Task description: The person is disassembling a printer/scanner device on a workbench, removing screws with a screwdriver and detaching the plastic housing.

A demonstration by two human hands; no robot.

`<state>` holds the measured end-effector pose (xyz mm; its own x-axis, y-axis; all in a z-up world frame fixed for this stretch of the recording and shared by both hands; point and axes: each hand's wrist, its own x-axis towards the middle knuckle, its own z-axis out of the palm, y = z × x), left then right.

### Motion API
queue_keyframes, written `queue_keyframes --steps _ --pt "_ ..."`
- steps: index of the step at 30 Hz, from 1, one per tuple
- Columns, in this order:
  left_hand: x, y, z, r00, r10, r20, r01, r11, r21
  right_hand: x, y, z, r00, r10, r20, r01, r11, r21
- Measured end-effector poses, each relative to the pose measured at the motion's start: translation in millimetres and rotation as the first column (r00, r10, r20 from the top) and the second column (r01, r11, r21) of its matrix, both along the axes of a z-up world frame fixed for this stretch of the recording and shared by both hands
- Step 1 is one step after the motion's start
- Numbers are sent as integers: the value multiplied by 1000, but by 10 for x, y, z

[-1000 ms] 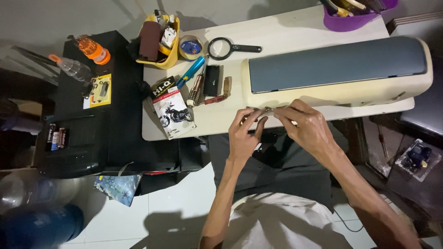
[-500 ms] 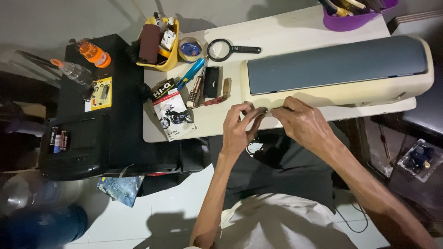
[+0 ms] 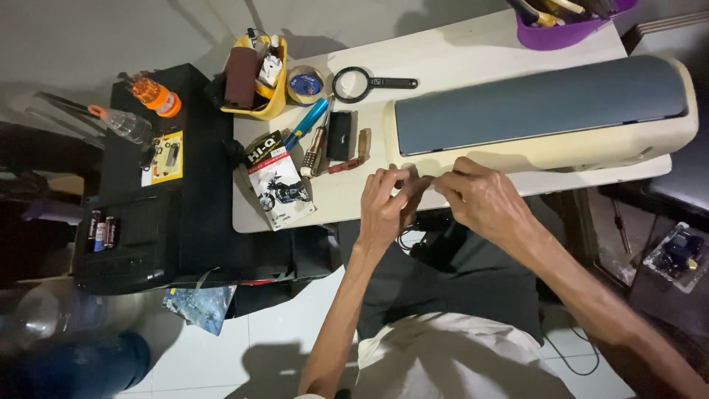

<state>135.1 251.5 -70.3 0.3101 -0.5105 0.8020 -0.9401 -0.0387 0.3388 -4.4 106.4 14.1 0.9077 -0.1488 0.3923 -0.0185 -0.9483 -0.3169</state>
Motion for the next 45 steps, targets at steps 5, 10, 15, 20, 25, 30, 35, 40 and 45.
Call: queue_keyframes --steps 5,10,15,20,25,30,35,40,45 --pt "4 -1 203 999 -51 -7 51 998 -22 -16 101 101 996 -73 -48 86 934 348" --pt "27 -41 166 1000 -29 10 29 999 -29 -61 156 70 990 -103 -92 133 891 435" --pt "-26 -68 322 999 -30 27 31 998 -47 -43 140 189 994 -82 -69 107 813 572" --pt "-48 -67 410 998 -49 47 52 995 -82 -35 119 79 995 -91 -34 88 704 704" --pt "6 -76 259 998 -42 56 48 993 -107 -54 177 -94 985 -130 -116 167 524 835" --pt "-32 -94 240 997 -46 55 54 988 -148 -68 254 -156 984 -157 -88 154 478 865" --pt "-34 -86 234 997 -37 65 47 985 -168 -114 306 -113 962 -256 -97 252 690 678" --pt "-51 -73 206 1000 -6 27 9 991 -136 -85 431 168 965 -248 -85 245 738 629" --pt "-125 -102 320 987 -100 -126 76 980 -186 -124 435 183 971 -219 -96 230 747 624"
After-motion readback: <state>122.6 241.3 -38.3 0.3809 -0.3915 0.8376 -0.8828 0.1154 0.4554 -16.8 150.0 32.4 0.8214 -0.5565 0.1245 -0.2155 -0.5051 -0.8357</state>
